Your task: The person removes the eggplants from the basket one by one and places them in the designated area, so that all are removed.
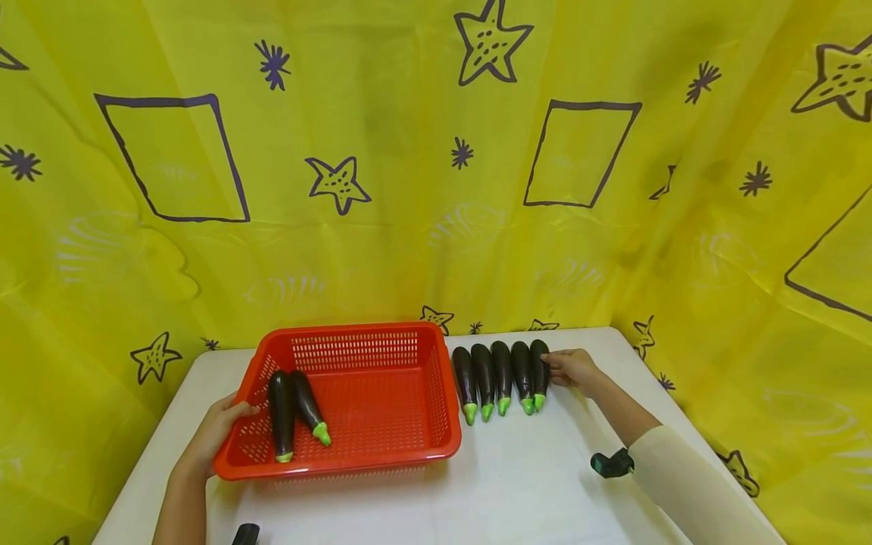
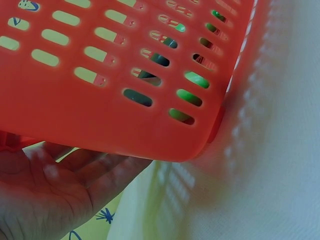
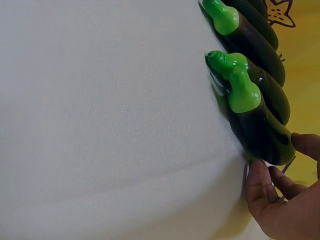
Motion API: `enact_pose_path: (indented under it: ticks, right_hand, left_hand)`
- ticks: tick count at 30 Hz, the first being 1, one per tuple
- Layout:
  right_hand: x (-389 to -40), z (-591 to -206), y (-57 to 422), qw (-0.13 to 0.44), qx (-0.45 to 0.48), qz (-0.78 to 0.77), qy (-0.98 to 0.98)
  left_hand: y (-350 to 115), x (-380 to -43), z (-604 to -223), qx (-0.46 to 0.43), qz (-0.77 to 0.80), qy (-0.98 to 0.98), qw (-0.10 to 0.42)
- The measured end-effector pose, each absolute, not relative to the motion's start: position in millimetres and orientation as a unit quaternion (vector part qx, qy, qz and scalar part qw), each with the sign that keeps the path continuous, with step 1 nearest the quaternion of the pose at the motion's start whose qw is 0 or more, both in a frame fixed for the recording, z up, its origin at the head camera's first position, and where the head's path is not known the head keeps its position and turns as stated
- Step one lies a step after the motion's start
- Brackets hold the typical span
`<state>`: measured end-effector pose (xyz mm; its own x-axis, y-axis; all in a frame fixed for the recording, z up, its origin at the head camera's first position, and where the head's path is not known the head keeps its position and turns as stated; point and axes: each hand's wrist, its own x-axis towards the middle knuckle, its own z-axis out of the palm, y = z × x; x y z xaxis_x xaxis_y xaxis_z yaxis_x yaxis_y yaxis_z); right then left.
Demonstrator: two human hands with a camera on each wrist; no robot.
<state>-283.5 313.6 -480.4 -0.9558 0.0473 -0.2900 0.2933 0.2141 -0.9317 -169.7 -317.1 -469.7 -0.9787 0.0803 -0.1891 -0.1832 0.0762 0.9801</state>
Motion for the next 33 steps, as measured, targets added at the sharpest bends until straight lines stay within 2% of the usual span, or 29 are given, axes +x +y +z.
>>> enact_pose_path:
  ticks: [9, 23, 27, 33]
  right_hand:
    - [-281.8, -474.1, 313.1, 0.086, 0.108, -0.616, 0.775]
    - [-282.5, -444.0, 300.7, 0.009, 0.071, -0.611, 0.788]
    - [-280.2, -438.2, 284.1, 0.012, 0.050, -0.613, 0.788]
    - [-275.0, -436.4, 255.0, 0.047, 0.014, -0.622, 0.781]
  left_hand:
    - [-316.9, -168.4, -469.3, -0.034, 0.674, 0.731, 0.096]
    - [-317.0, -168.9, -469.6, -0.033, 0.676, 0.730, 0.097]
    - [-317.4, -168.8, -468.7, -0.033, 0.677, 0.729, 0.096]
    - [-317.3, -168.7, -468.9, -0.034, 0.677, 0.729, 0.100]
